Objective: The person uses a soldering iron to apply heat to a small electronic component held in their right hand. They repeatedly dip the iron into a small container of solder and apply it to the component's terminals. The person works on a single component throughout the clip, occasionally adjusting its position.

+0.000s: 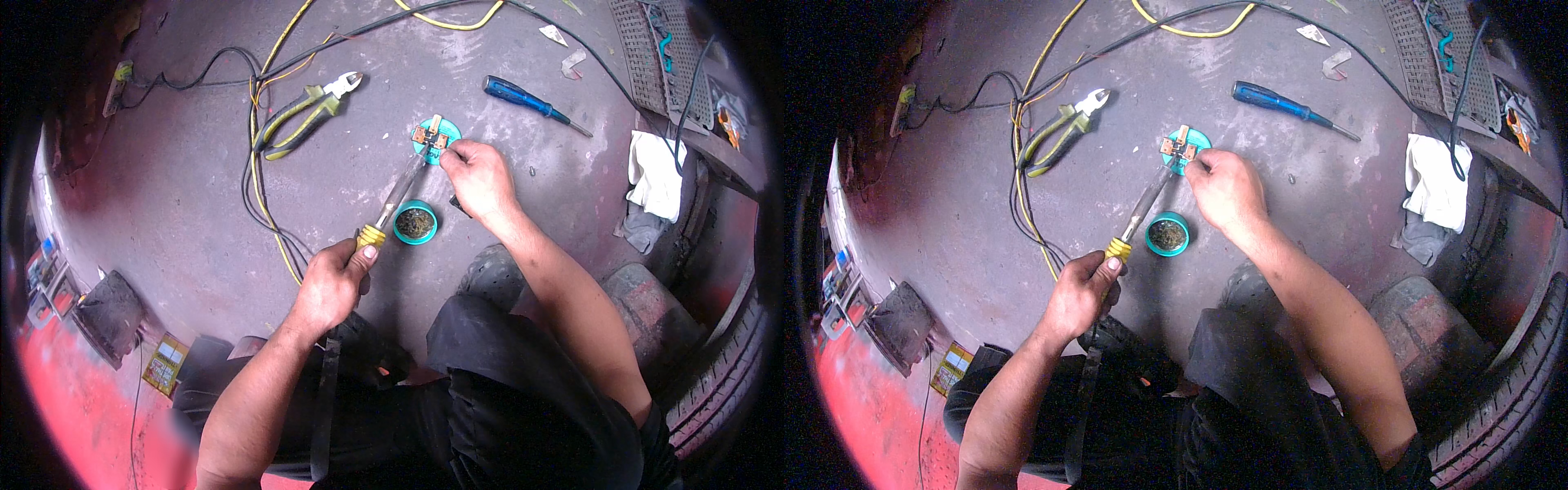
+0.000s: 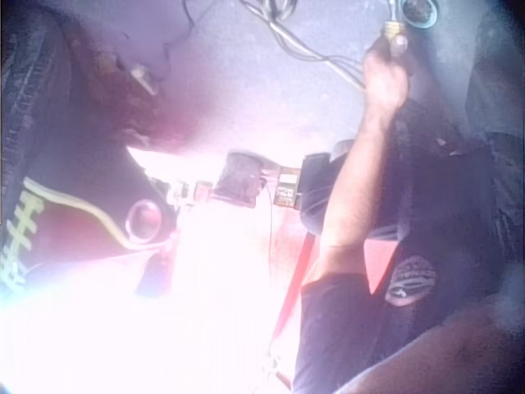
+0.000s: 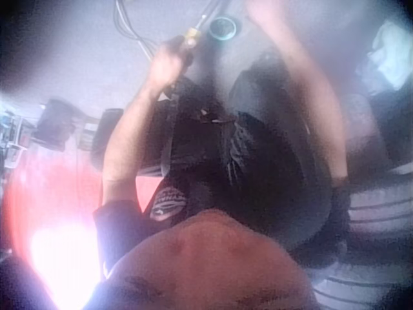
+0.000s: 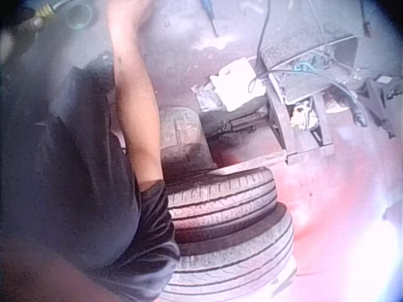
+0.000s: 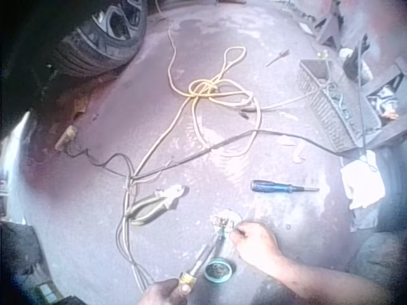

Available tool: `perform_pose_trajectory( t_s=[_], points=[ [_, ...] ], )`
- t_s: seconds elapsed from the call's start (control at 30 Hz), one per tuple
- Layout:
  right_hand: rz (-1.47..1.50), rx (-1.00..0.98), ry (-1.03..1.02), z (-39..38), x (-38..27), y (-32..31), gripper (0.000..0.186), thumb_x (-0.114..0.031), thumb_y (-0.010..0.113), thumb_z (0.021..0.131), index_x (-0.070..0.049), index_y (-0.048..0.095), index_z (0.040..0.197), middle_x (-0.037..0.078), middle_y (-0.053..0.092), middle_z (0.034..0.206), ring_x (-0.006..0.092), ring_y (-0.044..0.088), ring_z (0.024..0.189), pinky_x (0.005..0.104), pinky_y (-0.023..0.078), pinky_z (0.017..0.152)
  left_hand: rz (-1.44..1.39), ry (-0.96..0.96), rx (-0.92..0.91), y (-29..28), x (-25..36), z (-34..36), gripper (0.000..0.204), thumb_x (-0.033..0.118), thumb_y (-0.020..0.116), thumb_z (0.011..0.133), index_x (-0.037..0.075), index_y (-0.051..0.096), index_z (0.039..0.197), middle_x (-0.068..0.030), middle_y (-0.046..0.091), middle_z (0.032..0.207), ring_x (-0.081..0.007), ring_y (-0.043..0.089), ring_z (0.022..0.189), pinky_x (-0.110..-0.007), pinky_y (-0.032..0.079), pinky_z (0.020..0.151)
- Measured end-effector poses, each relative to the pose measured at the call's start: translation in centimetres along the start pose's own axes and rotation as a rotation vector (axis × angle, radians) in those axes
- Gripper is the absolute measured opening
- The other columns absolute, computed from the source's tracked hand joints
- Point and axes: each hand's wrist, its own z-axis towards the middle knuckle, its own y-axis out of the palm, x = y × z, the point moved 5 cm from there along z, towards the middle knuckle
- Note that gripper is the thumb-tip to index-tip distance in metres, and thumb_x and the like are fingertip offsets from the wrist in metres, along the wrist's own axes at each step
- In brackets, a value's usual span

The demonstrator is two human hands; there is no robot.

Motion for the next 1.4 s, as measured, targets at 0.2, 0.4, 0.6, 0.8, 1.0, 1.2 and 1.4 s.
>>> perform_pose_trajectory(
  t_s=[0.2,0.4,0.6,0.8,1.0,1.2,1.4],
  points=[
    [-0.001,0.001,-0.005,0.0,0.04,-0.03,0.031,-0.033,0.063,0.095,-0.003,0.074,0.094,0.022,0.069,0.078,0.0398,0.07,0.076,0.0503,0.052,0.072,0.009,-0.007,-0.005,0.05,-0.03,0.0,0.044,0.04,0.055,0.11,-0.002,0.065,0.103,-0.0016,0.056,0.068,-0.0114,0.051,0.058,-0.031,0.042,0.054],
    [-0.004,-0.006,-0.007,0.01,-0.06,-0.04,0.032,-0.033,0.062,0.096,-0.004,0.074,0.096,0.022,0.07,0.08,0.0408,0.07,0.079,0.0505,0.053,0.074,0.002,-0.026,-0.012,0.01,0.05,-0.06,0.044,0.041,0.055,0.11,-0.002,0.065,0.103,-0.0015,0.056,0.068,-0.0113,0.051,0.057,-0.031,0.042,0.054],
    [-0.004,-0.009,0.006,0.05,-0.02,-0.08,0.031,-0.032,0.063,0.095,-0.003,0.073,0.094,0.023,0.069,0.08,0.0408,0.069,0.077,0.0509,0.052,0.073,-0.001,-0.025,-0.018,0.03,0.45,-0.23,0.046,0.043,0.054,0.111,-0.001,0.065,0.102,-0.0016,0.057,0.068,-0.0112,0.051,0.056,-0.031,0.042,0.052],
    [0.007,-0.003,-0.002,-0.03,-0.19,-0.11,0.031,-0.031,0.063,0.095,-0.002,0.073,0.093,0.023,0.068,0.079,0.0405,0.069,0.077,0.0509,0.051,0.072,0.002,-0.023,-0.021,0.01,0.46,-0.28,0.045,0.043,0.053,0.111,0.0,0.063,0.101,-0.0018,0.057,0.068,-0.0113,0.051,0.056,-0.031,0.043,0.052],
    [0.003,0.008,-0.017,0.05,0.01,0.0,0.031,-0.031,0.063,0.095,-0.002,0.072,0.093,0.023,0.068,0.08,0.041,0.069,0.077,0.051,0.051,0.072,0.002,-0.031,-0.02,0.02,0.29,-0.16,0.043,0.041,0.054,0.111,0.0,0.062,0.099,-0.0013,0.056,0.068,-0.0113,0.05,0.056,-0.032,0.042,0.052],
    [0.001,-0.005,-0.006,0.17,0.16,0.05,0.031,-0.032,0.063,0.095,-0.002,0.072,0.092,0.023,0.068,0.08,0.0418,0.069,0.078,0.0514,0.052,0.073,0.001,-0.022,-0.011,0.03,0.32,-0.14,0.042,0.039,0.055,0.11,0.0,0.062,0.096,-0.001,0.055,0.067,-0.0111,0.049,0.057,-0.032,0.042,0.053],
    [-0.001,-0.012,-0.001,0.26,0.34,0.12,0.031,-0.033,0.062,0.095,-0.003,0.072,0.093,0.023,0.068,0.081,0.0422,0.069,0.079,0.0517,0.052,0.073,0.025,-0.011,0.0,-0.03,0.36,-0.14,0.042,0.039,0.056,0.11,0.0,0.061,0.094,-0.0014,0.055,0.068,-0.0113,0.05,0.058,-0.032,0.042,0.054]
  ],
)
